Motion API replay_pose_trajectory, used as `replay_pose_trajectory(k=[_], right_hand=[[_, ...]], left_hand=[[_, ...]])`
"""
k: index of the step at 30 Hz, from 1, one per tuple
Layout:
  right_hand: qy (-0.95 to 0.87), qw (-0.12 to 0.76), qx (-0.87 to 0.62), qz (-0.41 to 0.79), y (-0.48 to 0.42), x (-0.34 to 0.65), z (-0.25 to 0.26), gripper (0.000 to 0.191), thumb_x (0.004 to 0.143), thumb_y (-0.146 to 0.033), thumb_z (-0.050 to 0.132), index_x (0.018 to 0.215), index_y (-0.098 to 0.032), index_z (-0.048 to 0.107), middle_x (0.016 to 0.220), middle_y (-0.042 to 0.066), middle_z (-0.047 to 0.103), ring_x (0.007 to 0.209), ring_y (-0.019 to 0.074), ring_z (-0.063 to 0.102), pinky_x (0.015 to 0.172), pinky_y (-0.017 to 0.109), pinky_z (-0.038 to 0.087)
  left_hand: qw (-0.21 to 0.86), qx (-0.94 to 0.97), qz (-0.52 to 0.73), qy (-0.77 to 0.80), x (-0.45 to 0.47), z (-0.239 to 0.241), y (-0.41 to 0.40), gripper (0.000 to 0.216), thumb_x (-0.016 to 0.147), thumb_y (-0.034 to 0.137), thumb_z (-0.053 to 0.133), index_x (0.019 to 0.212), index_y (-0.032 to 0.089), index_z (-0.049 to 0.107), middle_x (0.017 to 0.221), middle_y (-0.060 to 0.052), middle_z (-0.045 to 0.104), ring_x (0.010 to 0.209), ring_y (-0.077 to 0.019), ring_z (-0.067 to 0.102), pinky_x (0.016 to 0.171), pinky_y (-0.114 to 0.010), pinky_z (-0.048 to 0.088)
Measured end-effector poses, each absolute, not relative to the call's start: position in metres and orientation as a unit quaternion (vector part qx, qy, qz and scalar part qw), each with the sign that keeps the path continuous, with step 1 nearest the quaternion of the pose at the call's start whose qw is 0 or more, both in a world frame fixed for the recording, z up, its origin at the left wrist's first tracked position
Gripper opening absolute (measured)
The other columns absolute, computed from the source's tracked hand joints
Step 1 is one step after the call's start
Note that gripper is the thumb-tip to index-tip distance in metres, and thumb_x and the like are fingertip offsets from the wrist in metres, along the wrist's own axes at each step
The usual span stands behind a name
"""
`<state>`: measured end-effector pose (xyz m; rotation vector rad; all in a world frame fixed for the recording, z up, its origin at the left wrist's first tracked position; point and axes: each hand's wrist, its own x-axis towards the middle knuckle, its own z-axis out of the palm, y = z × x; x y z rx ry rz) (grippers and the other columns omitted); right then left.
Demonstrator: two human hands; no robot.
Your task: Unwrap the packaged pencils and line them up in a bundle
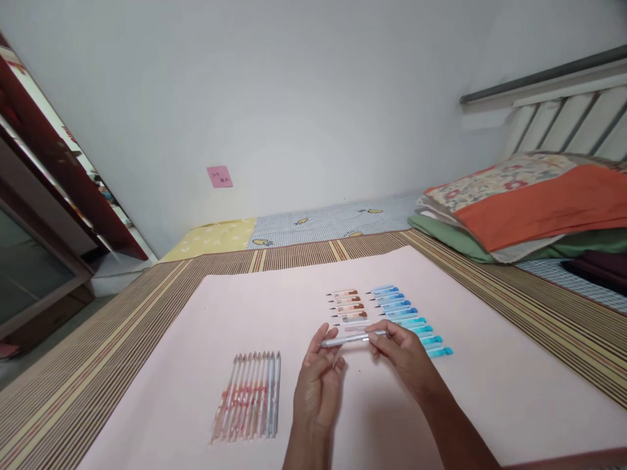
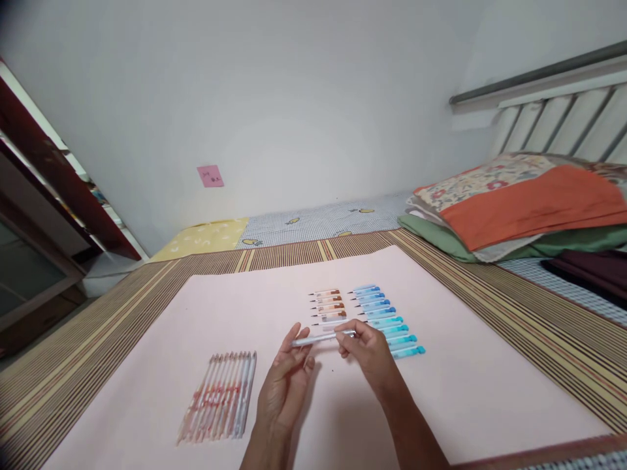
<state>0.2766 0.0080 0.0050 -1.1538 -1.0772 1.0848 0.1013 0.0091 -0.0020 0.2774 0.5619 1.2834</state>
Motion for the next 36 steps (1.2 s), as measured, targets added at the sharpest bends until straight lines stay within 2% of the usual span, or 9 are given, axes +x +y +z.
replay_pose_trajectory(k=[5, 8, 13, 16, 20, 23, 27, 30, 36], right_hand=[[-0.471, 0.571, -0.503, 0.446, 0.007, 0.274, 0.009, 0.031, 0.074, -0.046, 0.074, 0.085, -0.018, 0.069, 0.058, 0.000, 0.062, 0.059, 0.0158, 0.055, 0.064, 0.029, 0.043], [-0.477, 0.569, -0.502, 0.445, 0.006, 0.273, 0.010, 0.030, 0.074, -0.046, 0.074, 0.083, -0.018, 0.069, 0.058, 0.000, 0.061, 0.059, 0.0156, 0.054, 0.063, 0.029, 0.042], [-0.474, 0.572, -0.487, 0.459, 0.009, 0.275, 0.005, 0.033, 0.076, -0.050, 0.072, 0.079, -0.018, 0.068, 0.057, 0.000, 0.060, 0.057, 0.0152, 0.053, 0.061, 0.029, 0.042], [-0.474, 0.575, -0.488, 0.454, 0.010, 0.276, 0.003, 0.034, 0.076, -0.050, 0.073, 0.081, -0.018, 0.069, 0.057, 0.000, 0.061, 0.058, 0.0152, 0.053, 0.062, 0.029, 0.043], [-0.483, 0.570, -0.492, 0.447, 0.010, 0.276, 0.003, 0.032, 0.077, -0.049, 0.073, 0.083, -0.018, 0.069, 0.058, 0.000, 0.061, 0.059, 0.0148, 0.054, 0.063, 0.028, 0.043], [-0.483, 0.566, -0.490, 0.453, 0.009, 0.274, 0.005, 0.034, 0.075, -0.050, 0.075, 0.082, -0.017, 0.070, 0.058, 0.000, 0.062, 0.058, 0.0149, 0.055, 0.062, 0.028, 0.045], [-0.473, 0.575, -0.484, 0.461, 0.008, 0.272, 0.009, 0.038, 0.074, -0.054, 0.074, 0.078, -0.016, 0.070, 0.058, 0.002, 0.063, 0.057, 0.0156, 0.055, 0.061, 0.029, 0.046], [-0.468, 0.581, -0.480, 0.461, 0.007, 0.270, 0.010, 0.039, 0.074, -0.055, 0.074, 0.080, -0.016, 0.071, 0.059, 0.003, 0.064, 0.057, 0.0160, 0.056, 0.061, 0.030, 0.047], [-0.466, 0.577, -0.491, 0.457, 0.012, 0.271, 0.004, 0.043, 0.069, -0.059, 0.076, 0.075, -0.016, 0.071, 0.056, 0.003, 0.064, 0.054, 0.0163, 0.057, 0.057, 0.030, 0.048]], left_hand=[[0.735, 0.136, 0.593, 0.299, 0.107, -0.011, 0.012, 0.029, 0.071, 0.032, 0.084, 0.089, 0.013, 0.072, 0.086, -0.008, 0.069, 0.074, -0.0143, 0.065, 0.060, -0.022, 0.051], [0.725, 0.138, 0.598, 0.315, 0.108, -0.015, 0.014, 0.022, 0.068, 0.024, 0.085, 0.077, 0.011, 0.070, 0.071, -0.004, 0.065, 0.063, -0.0099, 0.060, 0.055, -0.018, 0.047], [0.747, 0.109, 0.597, 0.271, 0.104, -0.005, 0.011, 0.041, 0.057, 0.000, 0.080, 0.094, 0.015, 0.073, 0.098, -0.008, 0.071, 0.082, -0.0143, 0.066, 0.064, -0.020, 0.052], [0.769, 0.095, 0.582, 0.246, 0.104, -0.003, 0.008, 0.045, 0.063, 0.006, 0.080, 0.106, 0.018, 0.072, 0.117, -0.011, 0.068, 0.097, -0.0190, 0.066, 0.069, -0.024, 0.054], [0.742, 0.107, 0.595, 0.291, 0.109, -0.011, 0.010, 0.020, 0.073, 0.024, 0.081, 0.087, 0.013, 0.072, 0.086, -0.008, 0.070, 0.073, -0.0134, 0.065, 0.058, -0.021, 0.051], [0.736, 0.096, 0.598, 0.303, 0.109, -0.012, 0.012, 0.017, 0.069, 0.012, 0.082, 0.081, 0.012, 0.071, 0.075, -0.004, 0.067, 0.065, -0.0097, 0.062, 0.056, -0.018, 0.048], [0.752, 0.087, 0.591, 0.278, 0.106, -0.003, 0.009, 0.039, 0.058, -0.002, 0.077, 0.093, 0.015, 0.073, 0.103, -0.009, 0.072, 0.089, -0.0161, 0.067, 0.067, -0.021, 0.052], [0.768, 0.104, 0.581, 0.247, 0.106, 0.000, 0.006, 0.043, 0.064, 0.009, 0.080, 0.105, 0.018, 0.072, 0.120, -0.012, 0.068, 0.102, -0.0211, 0.066, 0.072, -0.025, 0.054], [0.729, 0.124, 0.600, 0.305, 0.110, -0.011, 0.010, 0.024, 0.063, 0.022, 0.088, 0.076, 0.011, 0.071, 0.069, -0.005, 0.067, 0.062, -0.0104, 0.062, 0.057, -0.018, 0.050]])
